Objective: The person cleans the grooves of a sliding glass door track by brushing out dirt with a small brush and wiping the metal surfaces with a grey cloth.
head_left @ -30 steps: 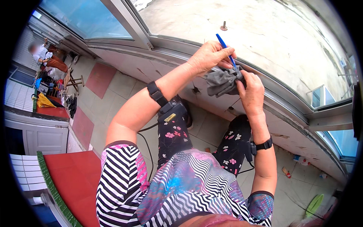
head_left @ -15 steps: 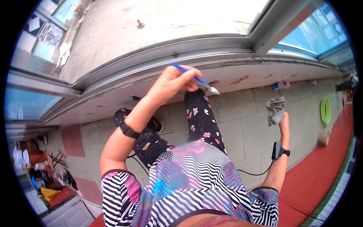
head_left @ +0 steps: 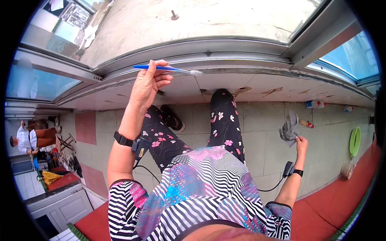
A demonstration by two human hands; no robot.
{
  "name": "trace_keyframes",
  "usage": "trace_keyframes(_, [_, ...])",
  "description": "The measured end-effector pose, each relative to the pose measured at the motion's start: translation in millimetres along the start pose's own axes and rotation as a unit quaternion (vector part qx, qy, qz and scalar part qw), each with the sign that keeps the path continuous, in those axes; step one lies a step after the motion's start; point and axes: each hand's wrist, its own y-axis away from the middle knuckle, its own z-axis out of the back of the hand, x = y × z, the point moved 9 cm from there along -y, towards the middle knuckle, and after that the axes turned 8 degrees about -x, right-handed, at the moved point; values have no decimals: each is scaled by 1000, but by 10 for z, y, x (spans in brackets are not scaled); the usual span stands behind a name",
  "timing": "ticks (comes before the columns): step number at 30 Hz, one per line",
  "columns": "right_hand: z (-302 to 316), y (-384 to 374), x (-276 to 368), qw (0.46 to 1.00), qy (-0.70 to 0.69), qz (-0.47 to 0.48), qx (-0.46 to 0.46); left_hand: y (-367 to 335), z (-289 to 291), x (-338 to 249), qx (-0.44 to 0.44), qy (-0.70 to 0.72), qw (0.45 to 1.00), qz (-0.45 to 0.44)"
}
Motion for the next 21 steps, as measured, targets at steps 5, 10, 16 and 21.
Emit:
trace_keyframes(5, [-361,-174,1387,969,-209,86,100,207,221,41,-56,-149,987,14])
trace_keyframes(10, [-549,564,3433,895,-266,192,301,691,706,226,-121,-133,983,42])
trace_keyframes(16, [-1154,1400,4819,709,-422,210,524,1189,976,250,-197,-184,961,-54])
trace_keyframes(21, [-1977,2583,5563,604,-313,222,699,2036,1364,294,-243,-625,717,-190])
